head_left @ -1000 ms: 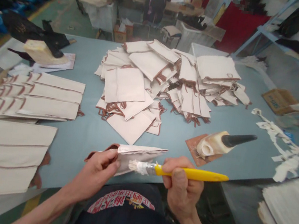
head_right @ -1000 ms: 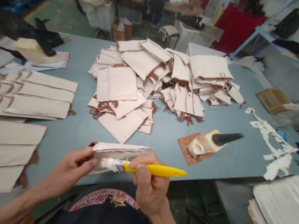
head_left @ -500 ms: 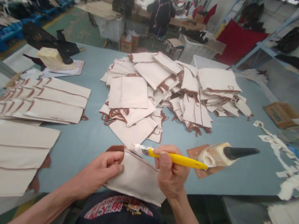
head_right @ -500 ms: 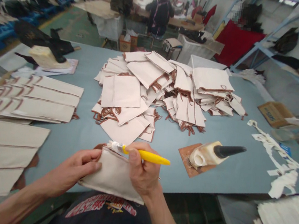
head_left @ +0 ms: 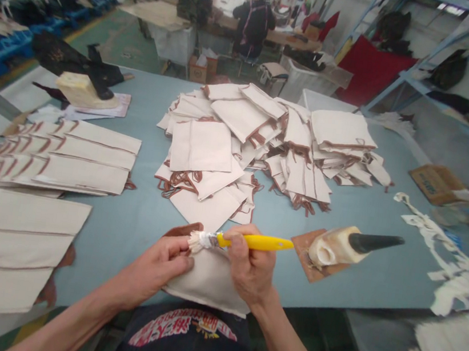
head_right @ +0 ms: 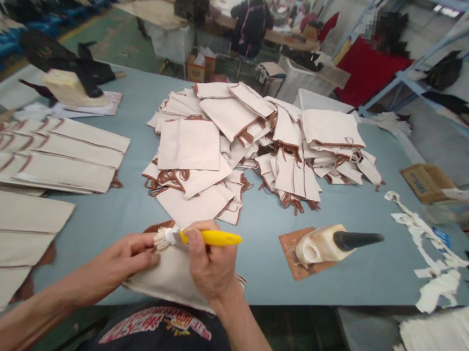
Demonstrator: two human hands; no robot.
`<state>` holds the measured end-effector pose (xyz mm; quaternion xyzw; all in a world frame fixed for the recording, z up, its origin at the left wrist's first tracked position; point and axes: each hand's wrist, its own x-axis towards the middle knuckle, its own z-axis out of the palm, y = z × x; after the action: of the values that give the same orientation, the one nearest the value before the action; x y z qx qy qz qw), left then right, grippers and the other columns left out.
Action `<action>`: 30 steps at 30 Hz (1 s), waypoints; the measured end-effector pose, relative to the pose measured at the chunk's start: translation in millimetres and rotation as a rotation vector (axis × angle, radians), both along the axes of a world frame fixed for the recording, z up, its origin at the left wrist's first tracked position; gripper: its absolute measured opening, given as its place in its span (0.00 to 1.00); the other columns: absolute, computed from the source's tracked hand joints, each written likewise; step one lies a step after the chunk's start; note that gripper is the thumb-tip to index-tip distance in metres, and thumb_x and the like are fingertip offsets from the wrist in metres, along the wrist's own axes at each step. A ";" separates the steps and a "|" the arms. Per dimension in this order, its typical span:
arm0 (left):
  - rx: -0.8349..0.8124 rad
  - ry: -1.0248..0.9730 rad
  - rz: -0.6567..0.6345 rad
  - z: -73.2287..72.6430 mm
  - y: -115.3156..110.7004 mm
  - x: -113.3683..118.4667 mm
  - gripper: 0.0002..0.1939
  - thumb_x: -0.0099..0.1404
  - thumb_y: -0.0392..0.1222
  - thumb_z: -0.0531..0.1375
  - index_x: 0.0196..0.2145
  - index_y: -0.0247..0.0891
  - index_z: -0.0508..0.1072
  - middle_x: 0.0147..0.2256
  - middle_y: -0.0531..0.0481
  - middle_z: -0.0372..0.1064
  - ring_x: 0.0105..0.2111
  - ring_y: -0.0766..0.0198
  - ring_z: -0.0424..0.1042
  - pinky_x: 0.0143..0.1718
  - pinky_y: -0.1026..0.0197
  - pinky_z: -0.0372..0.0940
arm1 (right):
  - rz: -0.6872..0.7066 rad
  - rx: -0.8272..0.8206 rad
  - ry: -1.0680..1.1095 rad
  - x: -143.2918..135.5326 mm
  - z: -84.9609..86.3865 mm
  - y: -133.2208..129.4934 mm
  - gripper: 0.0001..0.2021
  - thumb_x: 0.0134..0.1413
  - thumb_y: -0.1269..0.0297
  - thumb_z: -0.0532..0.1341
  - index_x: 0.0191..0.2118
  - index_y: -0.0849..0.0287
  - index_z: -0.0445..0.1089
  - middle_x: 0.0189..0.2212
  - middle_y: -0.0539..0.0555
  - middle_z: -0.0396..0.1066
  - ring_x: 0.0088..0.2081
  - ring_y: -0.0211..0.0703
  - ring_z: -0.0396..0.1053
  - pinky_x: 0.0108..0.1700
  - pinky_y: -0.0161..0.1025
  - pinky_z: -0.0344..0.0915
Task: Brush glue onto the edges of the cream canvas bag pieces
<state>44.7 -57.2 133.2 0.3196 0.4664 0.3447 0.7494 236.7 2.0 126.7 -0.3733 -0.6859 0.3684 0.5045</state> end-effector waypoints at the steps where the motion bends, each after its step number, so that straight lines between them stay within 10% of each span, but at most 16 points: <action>1: 0.000 -0.005 0.011 0.1 0.7 0.3 0.18 0.60 0.53 0.72 0.35 0.36 0.75 0.28 0.55 0.71 0.27 0.68 0.65 0.28 0.68 0.59 | -0.036 0.023 -0.001 -1.4 -1.4 0.6 0.17 0.74 0.54 0.56 0.35 0.58 0.74 0.23 0.48 0.71 0.20 0.35 0.66 0.24 0.33 0.65; 11: 0.053 -0.045 0.019 9.4 11.6 4.3 0.22 0.60 0.58 0.72 0.39 0.36 0.78 0.29 0.52 0.74 0.28 0.65 0.70 0.30 0.67 0.64 | -0.171 0.309 -0.220 -5.8 -13.4 0.8 0.10 0.73 0.66 0.56 0.48 0.58 0.75 0.38 0.57 0.82 0.39 0.43 0.82 0.41 0.36 0.77; 17: 0.274 0.095 -0.107 6.6 12.6 0.2 0.20 0.68 0.50 0.66 0.53 0.37 0.78 0.45 0.44 0.79 0.43 0.55 0.76 0.50 0.54 0.71 | -0.350 0.239 -0.222 1.1 -17.0 19.0 0.14 0.74 0.61 0.53 0.44 0.59 0.76 0.36 0.56 0.81 0.36 0.44 0.79 0.40 0.39 0.74; 24: 0.516 0.330 -0.230 -27.8 15.2 -5.8 0.14 0.73 0.46 0.57 0.44 0.35 0.80 0.42 0.46 0.79 0.42 0.58 0.74 0.46 0.61 0.68 | -0.412 0.073 -0.160 10.5 -19.7 43.3 0.19 0.75 0.53 0.53 0.41 0.61 0.75 0.26 0.50 0.74 0.27 0.40 0.71 0.34 0.38 0.67; 30: 0.557 0.378 -0.224 -20.3 10.6 -8.9 0.18 0.76 0.48 0.55 0.35 0.36 0.77 0.34 0.49 0.75 0.35 0.61 0.69 0.38 0.63 0.65 | -0.451 0.122 0.056 29.4 -4.1 21.2 0.16 0.74 0.55 0.55 0.39 0.57 0.74 0.20 0.45 0.67 0.22 0.37 0.67 0.28 0.35 0.65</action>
<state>35.8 -46.6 112.9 0.6190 0.4471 0.3090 0.5670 266.1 23.1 122.6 -0.4757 -0.5918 0.2143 0.6144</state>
